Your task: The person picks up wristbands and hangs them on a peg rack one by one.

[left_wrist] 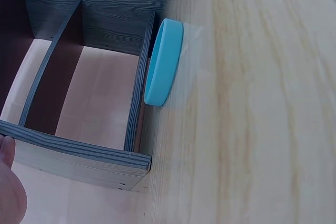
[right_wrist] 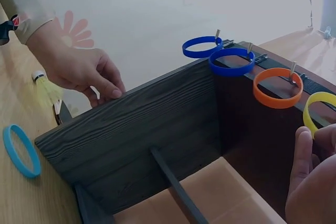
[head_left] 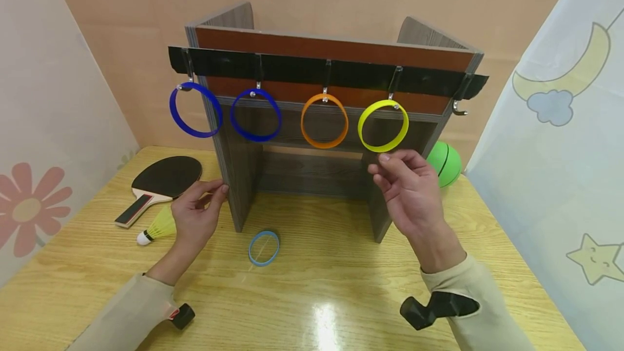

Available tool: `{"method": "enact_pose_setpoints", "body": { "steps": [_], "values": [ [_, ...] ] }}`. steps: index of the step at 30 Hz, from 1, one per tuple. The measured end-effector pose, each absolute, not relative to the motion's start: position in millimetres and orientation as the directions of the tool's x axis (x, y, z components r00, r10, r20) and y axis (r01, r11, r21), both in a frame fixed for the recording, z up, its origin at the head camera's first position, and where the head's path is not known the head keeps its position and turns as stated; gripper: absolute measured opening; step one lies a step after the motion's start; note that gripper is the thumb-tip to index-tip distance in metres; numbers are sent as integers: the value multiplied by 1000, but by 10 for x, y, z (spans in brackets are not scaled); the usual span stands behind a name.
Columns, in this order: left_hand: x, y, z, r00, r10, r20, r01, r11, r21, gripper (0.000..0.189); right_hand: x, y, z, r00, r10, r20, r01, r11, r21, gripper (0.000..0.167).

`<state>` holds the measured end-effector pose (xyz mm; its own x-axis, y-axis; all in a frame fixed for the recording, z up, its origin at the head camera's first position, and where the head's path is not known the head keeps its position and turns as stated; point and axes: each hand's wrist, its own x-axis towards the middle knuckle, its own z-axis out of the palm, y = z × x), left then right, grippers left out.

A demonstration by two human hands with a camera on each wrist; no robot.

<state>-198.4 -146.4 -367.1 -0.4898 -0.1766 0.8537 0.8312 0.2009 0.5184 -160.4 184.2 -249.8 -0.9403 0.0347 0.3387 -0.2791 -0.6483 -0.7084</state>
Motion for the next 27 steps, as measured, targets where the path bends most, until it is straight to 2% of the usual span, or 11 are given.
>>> {"method": "enact_pose_setpoints", "body": {
  "steps": [5,10,17,22,27],
  "values": [
    [-2052,-1505,-3764,-494,-181,850,828,201,524,14,-1586,1782,-2628,-943,-7,333,-265,-590,-763,23],
    [-2058,-1504,-3766,-494,-178,851,828,202,523,15,-1554,1684,-2825,-964,-56,261,-200,-498,-844,23],
    [-1972,-1460,-3660,-496,-172,851,829,196,523,13,-1492,1512,-3198,-978,-169,126,-82,-243,-967,14],
    [-1877,-1412,-3548,-491,-173,854,831,201,519,11,-1456,1428,-3442,-966,-251,56,-26,-124,-992,8],
    [-1879,-1412,-3549,-489,-173,855,830,210,517,11,-1431,1368,-3609,-955,-297,-22,39,-53,-998,8]
  ]
}}
